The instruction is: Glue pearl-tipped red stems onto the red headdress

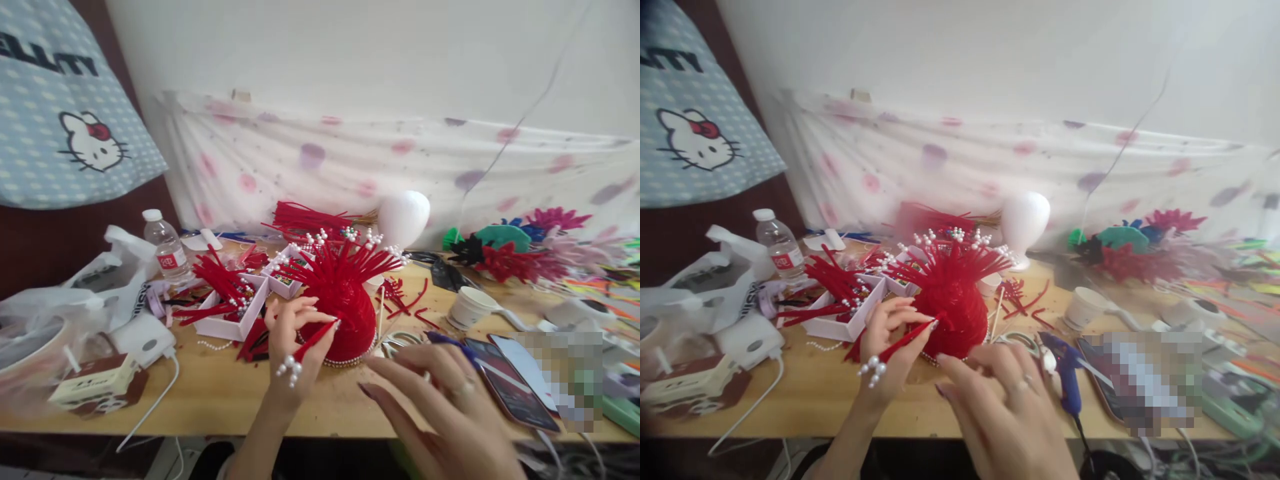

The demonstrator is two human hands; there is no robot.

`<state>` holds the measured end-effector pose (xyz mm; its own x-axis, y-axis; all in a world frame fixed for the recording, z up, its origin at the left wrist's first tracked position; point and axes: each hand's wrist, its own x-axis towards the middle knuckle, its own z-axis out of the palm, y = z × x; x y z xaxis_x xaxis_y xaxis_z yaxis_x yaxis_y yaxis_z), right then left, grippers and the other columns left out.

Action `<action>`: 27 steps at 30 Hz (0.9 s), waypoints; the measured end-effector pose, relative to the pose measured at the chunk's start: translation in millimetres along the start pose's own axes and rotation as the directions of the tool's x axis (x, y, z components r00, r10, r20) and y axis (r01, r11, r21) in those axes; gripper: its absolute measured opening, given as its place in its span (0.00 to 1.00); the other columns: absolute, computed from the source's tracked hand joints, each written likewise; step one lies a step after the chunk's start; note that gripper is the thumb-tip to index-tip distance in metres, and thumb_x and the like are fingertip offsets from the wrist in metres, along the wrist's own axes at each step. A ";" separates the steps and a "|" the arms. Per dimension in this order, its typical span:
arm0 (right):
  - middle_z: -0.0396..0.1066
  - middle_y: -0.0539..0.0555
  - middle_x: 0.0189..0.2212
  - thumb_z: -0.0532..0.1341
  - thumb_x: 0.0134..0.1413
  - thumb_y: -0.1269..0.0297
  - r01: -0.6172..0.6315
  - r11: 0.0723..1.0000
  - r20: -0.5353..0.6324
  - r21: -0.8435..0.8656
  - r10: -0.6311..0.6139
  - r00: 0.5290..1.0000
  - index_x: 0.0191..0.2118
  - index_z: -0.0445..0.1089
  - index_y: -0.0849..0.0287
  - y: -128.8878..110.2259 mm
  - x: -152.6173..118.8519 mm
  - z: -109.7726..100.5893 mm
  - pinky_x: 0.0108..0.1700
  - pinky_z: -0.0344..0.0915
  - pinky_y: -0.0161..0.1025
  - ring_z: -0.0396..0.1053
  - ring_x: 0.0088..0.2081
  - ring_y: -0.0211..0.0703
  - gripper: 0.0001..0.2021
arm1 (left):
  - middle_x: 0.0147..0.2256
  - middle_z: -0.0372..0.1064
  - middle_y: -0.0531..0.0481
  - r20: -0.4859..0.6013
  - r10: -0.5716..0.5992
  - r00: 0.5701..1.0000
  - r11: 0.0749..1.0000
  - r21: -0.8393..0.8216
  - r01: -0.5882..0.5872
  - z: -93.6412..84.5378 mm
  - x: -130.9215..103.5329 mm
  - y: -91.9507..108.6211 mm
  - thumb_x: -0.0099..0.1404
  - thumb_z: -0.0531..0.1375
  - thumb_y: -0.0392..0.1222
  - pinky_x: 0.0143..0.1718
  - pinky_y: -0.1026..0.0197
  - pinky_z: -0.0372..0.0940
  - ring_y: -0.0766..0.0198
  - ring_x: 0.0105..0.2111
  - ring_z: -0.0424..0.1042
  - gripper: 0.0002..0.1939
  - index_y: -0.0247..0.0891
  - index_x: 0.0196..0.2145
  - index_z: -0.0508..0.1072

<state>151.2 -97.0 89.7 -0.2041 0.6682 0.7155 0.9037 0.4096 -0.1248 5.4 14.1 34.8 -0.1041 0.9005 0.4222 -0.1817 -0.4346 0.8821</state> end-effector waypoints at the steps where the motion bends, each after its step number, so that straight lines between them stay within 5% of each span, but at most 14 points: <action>1: 0.69 0.55 0.34 0.60 0.58 0.69 0.053 0.998 0.040 -0.015 -0.052 0.998 0.49 0.71 0.52 -2.5 8.3 1.0 0.37 0.65 0.42 0.66 0.34 0.46 0.14 | 0.31 0.79 0.51 0.063 0.091 0.994 0.992 0.085 -0.096 5.5 -0.5 5.2 0.50 0.69 0.37 0.65 0.42 0.37 0.55 0.38 0.74 0.14 0.44 0.35 0.75; 5: 0.68 0.57 0.33 0.53 0.61 0.75 0.108 0.994 0.121 -0.022 -0.104 0.987 0.45 0.73 0.58 3.4 22.9 10.6 0.35 0.65 0.41 0.64 0.33 0.44 0.14 | 0.29 0.79 0.53 0.279 0.308 0.910 0.918 0.164 -0.361 23.8 0.4 15.4 0.56 0.63 0.41 0.65 0.45 0.27 0.55 0.38 0.73 0.25 0.45 0.52 0.68; 11: 0.69 0.57 0.35 0.51 0.60 0.78 0.112 0.994 0.123 -0.019 -0.109 0.986 0.41 0.72 0.59 36.6 5.9 14.5 0.34 0.66 0.40 0.66 0.34 0.44 0.15 | 0.28 0.78 0.54 0.475 0.337 0.813 0.826 0.266 -0.498 41.4 7.6 18.7 0.61 0.55 0.34 0.64 0.45 0.27 0.57 0.37 0.72 0.25 0.46 0.56 0.67; 18: 0.72 0.58 0.41 0.50 0.63 0.77 0.076 0.985 -0.168 0.156 -0.050 0.985 0.45 0.67 0.59 78.3 -1.6 32.5 0.41 0.70 0.40 0.71 0.41 0.44 0.12 | 0.37 0.77 0.50 0.773 0.299 0.560 0.596 0.307 -0.742 70.2 26.4 29.4 0.56 0.57 0.30 0.63 0.44 0.27 0.53 0.45 0.70 0.40 0.43 0.66 0.51; 21: 0.72 0.59 0.42 0.50 0.64 0.76 0.060 0.983 -0.173 0.172 -0.030 0.984 0.46 0.68 0.60 92.5 3.1 34.8 0.43 0.70 0.43 0.71 0.43 0.45 0.13 | 0.38 0.77 0.48 0.834 0.263 0.485 0.526 0.297 -0.796 90.9 39.8 33.8 0.55 0.55 0.29 0.62 0.41 0.29 0.53 0.45 0.69 0.42 0.39 0.66 0.49; 24: 0.72 0.59 0.41 0.50 0.64 0.75 -0.007 0.974 -0.229 0.229 0.061 0.971 0.43 0.70 0.59 104.5 6.4 37.0 0.44 0.69 0.44 0.70 0.43 0.44 0.13 | 0.38 0.77 0.48 0.885 0.216 0.412 0.472 0.275 -0.838 107.2 57.0 42.3 0.54 0.55 0.27 0.62 0.39 0.28 0.51 0.47 0.68 0.42 0.40 0.66 0.51; 27: 0.73 0.56 0.39 0.51 0.64 0.72 -0.157 0.898 -0.336 0.412 0.309 0.890 0.41 0.71 0.57 117.4 8.5 44.9 0.45 0.68 0.45 0.71 0.43 0.44 0.11 | 0.45 0.75 0.48 0.897 0.226 0.381 0.401 0.270 -0.875 105.8 74.8 55.7 0.56 0.60 0.30 0.62 0.39 0.36 0.50 0.52 0.64 0.34 0.45 0.60 0.62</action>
<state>238.6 -15.4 50.3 0.2246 0.5124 0.8289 0.6881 0.5189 -0.5072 91.0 58.8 137.6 0.7961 0.2581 0.5474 0.2826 -0.9584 0.0408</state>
